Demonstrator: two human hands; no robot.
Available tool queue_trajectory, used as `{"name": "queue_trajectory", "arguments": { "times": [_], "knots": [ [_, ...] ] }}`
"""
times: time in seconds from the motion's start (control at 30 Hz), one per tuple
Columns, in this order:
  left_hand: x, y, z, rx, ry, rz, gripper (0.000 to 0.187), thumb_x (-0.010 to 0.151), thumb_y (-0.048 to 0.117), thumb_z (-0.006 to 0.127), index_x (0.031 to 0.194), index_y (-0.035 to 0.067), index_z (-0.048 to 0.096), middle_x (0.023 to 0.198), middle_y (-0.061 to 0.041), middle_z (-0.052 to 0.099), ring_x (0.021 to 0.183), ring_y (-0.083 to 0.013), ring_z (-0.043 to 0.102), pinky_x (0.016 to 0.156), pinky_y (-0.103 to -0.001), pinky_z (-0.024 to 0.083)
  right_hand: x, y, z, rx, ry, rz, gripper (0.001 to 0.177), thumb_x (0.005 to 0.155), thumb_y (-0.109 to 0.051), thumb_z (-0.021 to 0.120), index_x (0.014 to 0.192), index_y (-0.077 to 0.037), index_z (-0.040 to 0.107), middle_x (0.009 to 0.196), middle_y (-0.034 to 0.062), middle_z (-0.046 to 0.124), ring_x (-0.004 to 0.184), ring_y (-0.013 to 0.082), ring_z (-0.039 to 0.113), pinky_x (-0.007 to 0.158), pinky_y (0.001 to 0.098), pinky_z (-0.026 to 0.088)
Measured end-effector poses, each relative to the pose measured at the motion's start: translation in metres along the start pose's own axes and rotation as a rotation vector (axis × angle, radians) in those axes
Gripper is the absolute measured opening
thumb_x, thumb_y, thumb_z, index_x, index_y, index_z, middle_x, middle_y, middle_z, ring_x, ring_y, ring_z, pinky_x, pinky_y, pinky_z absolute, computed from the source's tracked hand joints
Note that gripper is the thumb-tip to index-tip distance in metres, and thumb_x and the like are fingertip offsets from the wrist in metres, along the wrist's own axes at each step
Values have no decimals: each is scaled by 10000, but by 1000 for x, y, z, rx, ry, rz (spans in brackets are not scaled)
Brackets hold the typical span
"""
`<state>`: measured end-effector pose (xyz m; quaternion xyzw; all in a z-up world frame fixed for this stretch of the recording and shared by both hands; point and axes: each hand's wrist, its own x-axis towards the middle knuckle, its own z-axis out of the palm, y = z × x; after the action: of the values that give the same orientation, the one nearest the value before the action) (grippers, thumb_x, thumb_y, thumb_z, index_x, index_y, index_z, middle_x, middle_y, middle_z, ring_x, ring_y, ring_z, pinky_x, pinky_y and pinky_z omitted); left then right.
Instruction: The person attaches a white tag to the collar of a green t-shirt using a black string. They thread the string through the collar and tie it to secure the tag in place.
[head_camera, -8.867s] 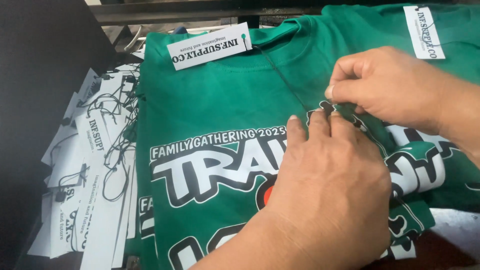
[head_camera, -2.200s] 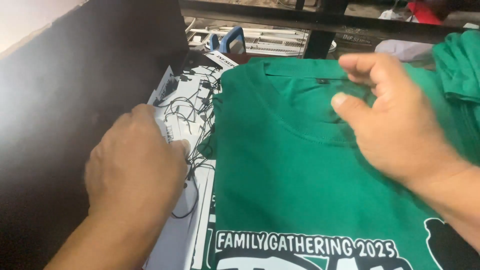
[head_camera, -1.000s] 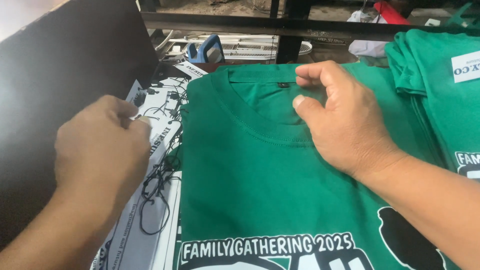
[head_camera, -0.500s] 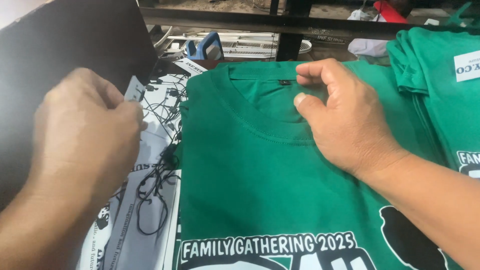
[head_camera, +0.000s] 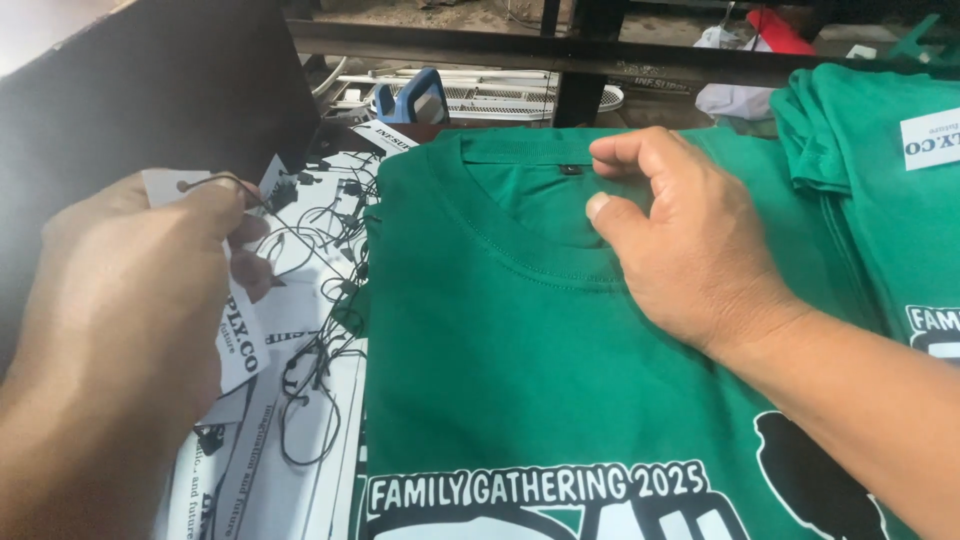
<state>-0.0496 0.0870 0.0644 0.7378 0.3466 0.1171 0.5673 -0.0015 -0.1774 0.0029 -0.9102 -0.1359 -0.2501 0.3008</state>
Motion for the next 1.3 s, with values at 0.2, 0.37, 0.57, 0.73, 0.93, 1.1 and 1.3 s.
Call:
{"name": "queue_trajectory", "arguments": {
  "times": [0.2,0.37,0.57,0.73,0.93,1.1,1.3],
  "knots": [
    [3,-8,-1,-168,4,277,270,1059,344,469,1198,142,583,1177,81,790,764,-65,802,509,-287,662,0,-2,0,4,-9,8,315,887,-144,623,1189,-79,683,1158,42,725,1088,203,674,960,370,500],
    [18,-7,4,-308,36,231,149,1028,326,477,1045,205,562,941,-20,814,661,-77,768,574,-215,547,0,-1,0,-10,0,-3,311,883,-142,627,1182,-83,689,1144,42,722,1070,205,672,953,375,498],
    [-16,7,16,-28,-60,416,126,938,125,578,875,198,659,722,30,699,623,-69,588,563,-227,447,0,3,2,-18,13,-56,311,875,-164,632,1168,-80,695,1129,72,715,1068,234,661,966,397,489],
    [-29,-10,73,488,-90,884,116,954,315,600,953,201,621,835,-66,704,768,-395,646,638,-541,458,-8,-10,-10,33,38,-438,395,1022,-284,468,1176,23,663,1115,171,685,1047,328,625,943,441,474],
    [-34,-18,125,438,-72,1086,163,967,303,553,992,146,516,975,-78,650,902,-391,608,618,-572,457,-10,-18,-17,140,-44,-552,453,1081,-357,314,996,-4,585,978,130,599,863,301,530,870,412,394],
    [-29,-29,132,450,-119,860,273,999,419,549,1004,152,494,982,-33,656,922,-342,609,642,-562,476,-9,-16,-13,168,-102,-529,62,892,-65,552,895,-21,596,957,105,633,839,263,562,865,380,404],
    [-29,-27,129,466,-148,815,317,971,452,554,993,145,477,958,-31,659,882,-356,614,676,-564,467,-7,-4,-6,171,-91,-460,169,880,-8,571,747,-66,484,750,46,566,698,230,466,735,355,412]
  ]
}}
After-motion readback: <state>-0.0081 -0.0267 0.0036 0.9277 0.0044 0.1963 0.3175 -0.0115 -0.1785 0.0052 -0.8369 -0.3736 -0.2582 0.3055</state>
